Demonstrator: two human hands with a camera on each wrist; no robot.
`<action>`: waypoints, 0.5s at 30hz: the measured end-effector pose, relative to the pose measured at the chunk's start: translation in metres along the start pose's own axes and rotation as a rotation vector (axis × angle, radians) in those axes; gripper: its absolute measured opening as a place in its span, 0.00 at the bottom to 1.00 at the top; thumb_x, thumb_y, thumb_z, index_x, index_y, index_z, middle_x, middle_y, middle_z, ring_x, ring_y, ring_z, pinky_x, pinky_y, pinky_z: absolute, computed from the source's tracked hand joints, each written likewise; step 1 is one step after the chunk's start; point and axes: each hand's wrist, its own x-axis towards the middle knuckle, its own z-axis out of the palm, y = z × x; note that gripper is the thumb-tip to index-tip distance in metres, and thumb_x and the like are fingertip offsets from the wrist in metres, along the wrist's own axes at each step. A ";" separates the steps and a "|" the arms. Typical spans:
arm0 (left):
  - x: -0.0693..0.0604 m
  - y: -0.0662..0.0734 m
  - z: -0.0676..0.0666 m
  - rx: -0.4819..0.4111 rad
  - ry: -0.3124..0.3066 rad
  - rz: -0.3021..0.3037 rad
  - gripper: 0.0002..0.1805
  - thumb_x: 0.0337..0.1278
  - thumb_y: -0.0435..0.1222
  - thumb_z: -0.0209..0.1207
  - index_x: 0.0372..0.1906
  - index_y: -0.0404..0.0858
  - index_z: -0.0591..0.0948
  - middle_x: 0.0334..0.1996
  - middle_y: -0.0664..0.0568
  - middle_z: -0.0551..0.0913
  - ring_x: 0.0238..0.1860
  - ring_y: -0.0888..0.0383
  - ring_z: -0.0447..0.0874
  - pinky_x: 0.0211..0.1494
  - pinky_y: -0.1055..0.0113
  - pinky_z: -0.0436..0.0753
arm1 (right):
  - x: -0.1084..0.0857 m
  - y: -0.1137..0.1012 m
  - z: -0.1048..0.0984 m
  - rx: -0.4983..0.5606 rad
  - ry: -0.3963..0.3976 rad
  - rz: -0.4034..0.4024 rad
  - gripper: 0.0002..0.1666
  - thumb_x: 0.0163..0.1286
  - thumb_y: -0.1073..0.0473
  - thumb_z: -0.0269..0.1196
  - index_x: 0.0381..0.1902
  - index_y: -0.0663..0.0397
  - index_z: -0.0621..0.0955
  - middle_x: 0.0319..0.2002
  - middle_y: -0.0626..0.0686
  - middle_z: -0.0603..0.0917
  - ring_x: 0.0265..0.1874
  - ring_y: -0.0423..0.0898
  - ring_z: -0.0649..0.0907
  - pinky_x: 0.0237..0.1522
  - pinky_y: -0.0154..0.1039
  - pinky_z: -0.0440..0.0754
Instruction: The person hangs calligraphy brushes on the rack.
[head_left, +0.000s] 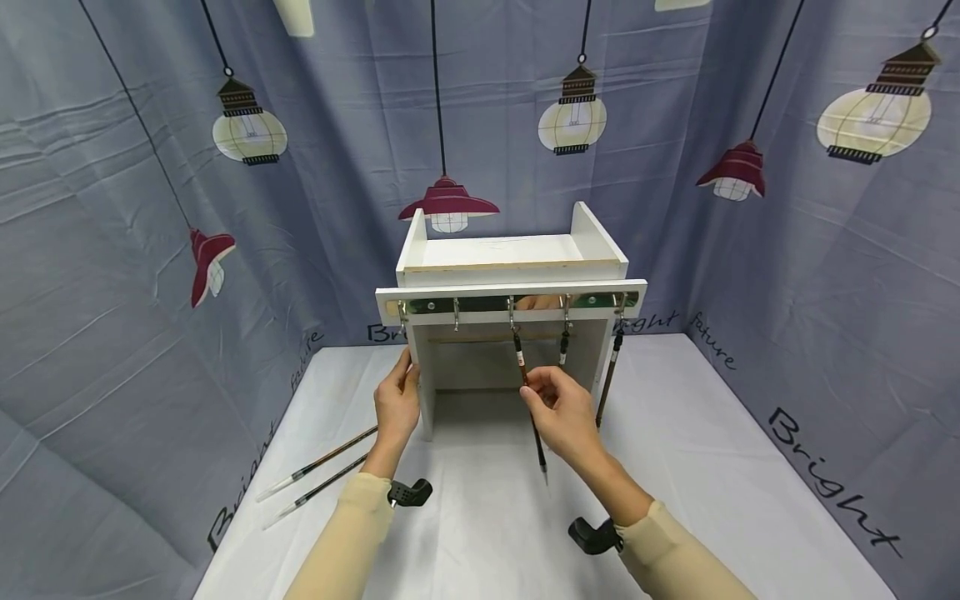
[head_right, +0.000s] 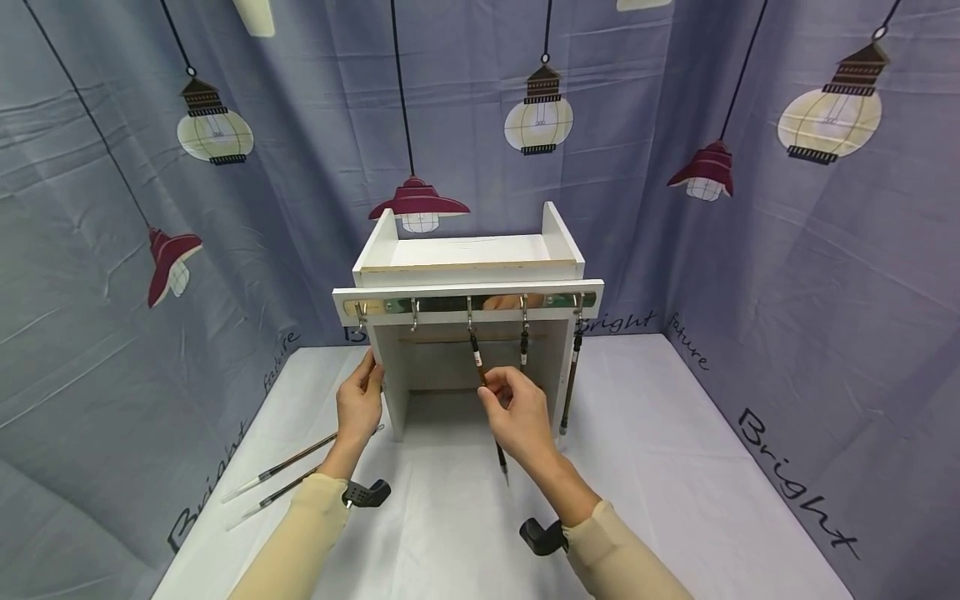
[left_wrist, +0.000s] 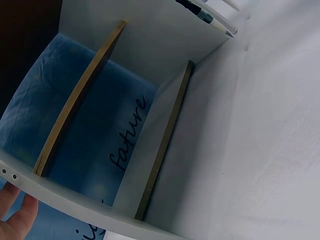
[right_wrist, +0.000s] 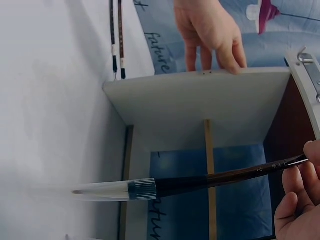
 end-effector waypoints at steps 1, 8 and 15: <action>0.000 0.000 0.000 -0.003 0.002 0.002 0.26 0.78 0.40 0.56 0.75 0.41 0.71 0.72 0.46 0.74 0.64 0.44 0.83 0.63 0.48 0.84 | 0.000 0.000 0.000 -0.001 0.000 0.003 0.07 0.70 0.61 0.70 0.44 0.51 0.84 0.34 0.48 0.84 0.30 0.42 0.80 0.32 0.31 0.78; -0.001 0.003 0.001 -0.008 0.005 -0.003 0.26 0.78 0.38 0.56 0.75 0.39 0.72 0.72 0.45 0.73 0.64 0.44 0.82 0.63 0.48 0.84 | 0.001 0.000 0.002 -0.006 0.006 0.019 0.07 0.69 0.62 0.71 0.44 0.52 0.84 0.33 0.48 0.85 0.29 0.41 0.79 0.31 0.31 0.78; -0.001 0.003 0.000 0.000 0.009 0.009 0.26 0.78 0.40 0.56 0.75 0.40 0.72 0.72 0.45 0.74 0.63 0.44 0.83 0.62 0.48 0.84 | 0.002 -0.002 0.003 0.003 0.027 0.009 0.08 0.68 0.63 0.71 0.43 0.53 0.85 0.33 0.49 0.85 0.29 0.41 0.80 0.31 0.30 0.78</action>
